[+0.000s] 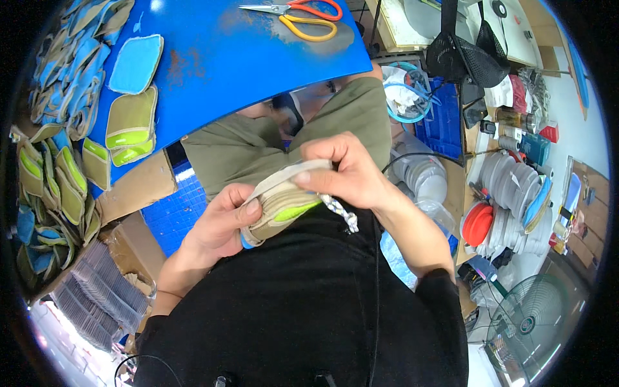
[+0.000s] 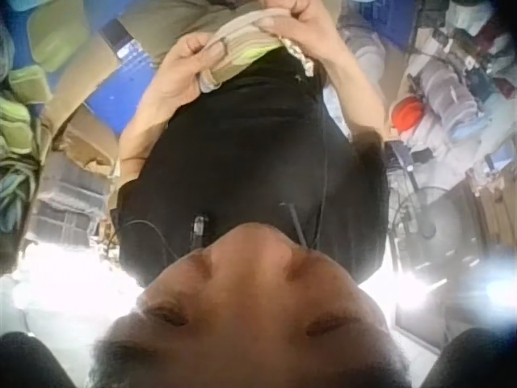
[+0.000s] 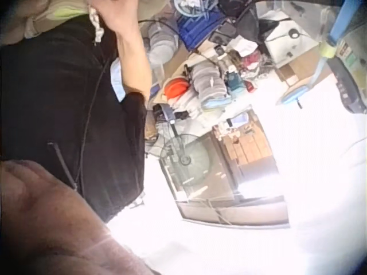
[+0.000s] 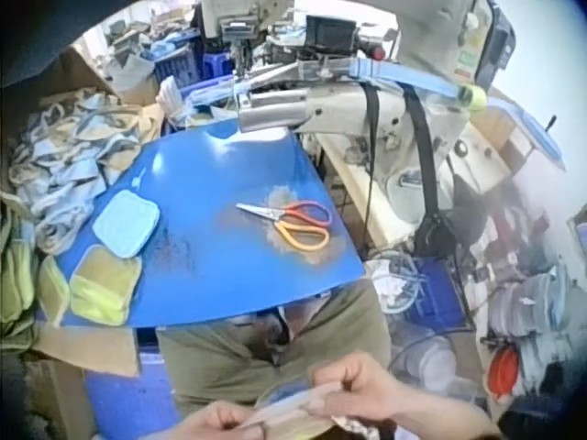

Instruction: Assembling and sewing small fabric pouches at an industrial sewing machine.

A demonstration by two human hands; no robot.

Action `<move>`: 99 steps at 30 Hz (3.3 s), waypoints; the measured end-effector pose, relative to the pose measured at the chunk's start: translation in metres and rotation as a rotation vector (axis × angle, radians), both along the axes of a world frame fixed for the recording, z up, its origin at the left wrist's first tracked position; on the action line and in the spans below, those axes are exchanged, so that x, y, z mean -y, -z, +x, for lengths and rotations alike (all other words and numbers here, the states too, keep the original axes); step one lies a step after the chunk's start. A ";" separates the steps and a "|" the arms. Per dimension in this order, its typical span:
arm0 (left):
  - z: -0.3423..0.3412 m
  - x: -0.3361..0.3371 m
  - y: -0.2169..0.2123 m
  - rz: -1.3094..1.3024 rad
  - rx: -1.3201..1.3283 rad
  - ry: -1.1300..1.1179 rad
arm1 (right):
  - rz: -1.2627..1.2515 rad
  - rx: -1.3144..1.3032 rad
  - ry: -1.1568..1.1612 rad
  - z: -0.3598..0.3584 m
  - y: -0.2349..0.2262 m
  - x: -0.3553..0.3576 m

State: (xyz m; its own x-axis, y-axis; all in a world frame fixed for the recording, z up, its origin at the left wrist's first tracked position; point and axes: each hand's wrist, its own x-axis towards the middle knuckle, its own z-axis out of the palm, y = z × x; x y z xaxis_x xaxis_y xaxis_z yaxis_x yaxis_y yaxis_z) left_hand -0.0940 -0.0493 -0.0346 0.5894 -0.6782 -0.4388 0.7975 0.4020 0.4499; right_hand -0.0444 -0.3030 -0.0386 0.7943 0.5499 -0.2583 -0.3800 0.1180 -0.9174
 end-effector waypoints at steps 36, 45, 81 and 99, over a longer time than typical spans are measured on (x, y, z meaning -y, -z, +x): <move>0.078 0.005 0.023 0.135 0.351 0.047 | -0.020 -0.255 0.173 0.062 0.060 -0.013; 0.075 0.004 0.039 0.032 0.226 -0.006 | 0.037 -0.271 0.207 0.060 0.066 -0.011; 0.097 -0.012 0.035 1.097 1.091 -0.352 | 0.066 -0.076 0.427 0.050 0.055 -0.009; 0.071 -0.022 0.062 0.036 0.123 -0.227 | -0.152 0.151 0.297 0.042 0.036 -0.018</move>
